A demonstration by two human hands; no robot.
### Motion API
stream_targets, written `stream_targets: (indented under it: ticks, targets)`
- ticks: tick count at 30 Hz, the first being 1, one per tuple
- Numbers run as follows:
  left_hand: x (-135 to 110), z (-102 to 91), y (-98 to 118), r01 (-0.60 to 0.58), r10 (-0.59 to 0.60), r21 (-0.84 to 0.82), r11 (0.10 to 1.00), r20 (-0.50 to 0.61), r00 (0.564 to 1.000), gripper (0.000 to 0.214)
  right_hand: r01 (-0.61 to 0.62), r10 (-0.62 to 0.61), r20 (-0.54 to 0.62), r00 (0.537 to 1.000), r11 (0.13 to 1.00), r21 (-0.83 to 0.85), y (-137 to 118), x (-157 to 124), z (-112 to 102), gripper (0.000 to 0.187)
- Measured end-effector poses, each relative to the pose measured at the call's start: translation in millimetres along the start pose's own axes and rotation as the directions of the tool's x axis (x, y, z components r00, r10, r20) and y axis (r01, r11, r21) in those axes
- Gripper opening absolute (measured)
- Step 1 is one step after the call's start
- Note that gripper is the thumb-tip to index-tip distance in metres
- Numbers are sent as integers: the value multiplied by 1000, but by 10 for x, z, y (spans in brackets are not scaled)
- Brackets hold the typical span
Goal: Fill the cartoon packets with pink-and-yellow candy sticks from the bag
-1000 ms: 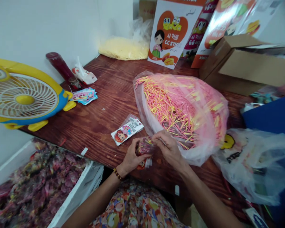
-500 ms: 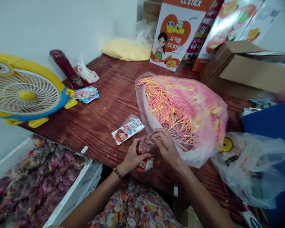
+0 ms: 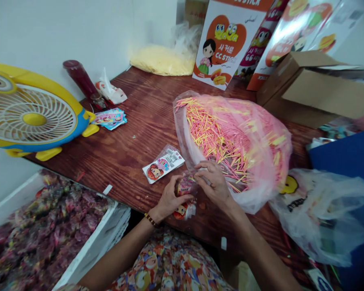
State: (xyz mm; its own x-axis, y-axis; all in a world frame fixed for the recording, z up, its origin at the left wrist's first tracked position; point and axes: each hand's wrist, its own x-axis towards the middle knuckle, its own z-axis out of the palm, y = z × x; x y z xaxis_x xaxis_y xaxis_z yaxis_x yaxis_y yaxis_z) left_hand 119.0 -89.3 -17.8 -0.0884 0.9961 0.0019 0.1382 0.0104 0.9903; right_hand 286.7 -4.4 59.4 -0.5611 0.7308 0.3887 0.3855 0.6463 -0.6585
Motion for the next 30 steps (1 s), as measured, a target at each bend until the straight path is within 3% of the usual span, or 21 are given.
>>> stream_targets:
  ticks: [4,7,10,12,13,15,17,23,28,30]
  targets:
    - [0,0,-24,25,-25,15,1000,-15,1000,62,9,-9,36,999,1000,19,6,52,-23,15]
    - [6,-1,-23,63,-64,-38,997,-20,998,60,-151,147,34,989,963,225,7,-31,1,13]
    - [14,-9,17,89,-100,-139,986,-76,992,58,-362,405,32,914,777,515,17,-252,110,34]
    - [16,-12,60,105,-130,-209,972,-109,986,58,-440,471,118,874,667,601,19,-419,231,55]
    - [15,-9,84,113,-143,-242,964,-110,983,58,-467,476,157,865,653,596,12,-490,299,65]
    - [16,6,130,144,-178,-301,943,-88,980,60,-502,475,200,857,682,532,-20,-580,431,75]
    - [26,29,172,169,-204,-354,920,-62,977,64,-501,464,203,863,726,471,-73,-595,538,72]
    - [78,50,300,103,-138,-358,928,-74,988,73,-365,344,133,930,812,455,-191,-465,626,63]
    - [17,19,398,101,-149,-380,919,-100,984,67,-416,397,145,906,773,479,-161,-460,558,87]
    - [-9,22,420,99,-144,-377,921,-93,985,69,-405,383,154,911,754,518,-158,-446,561,84]
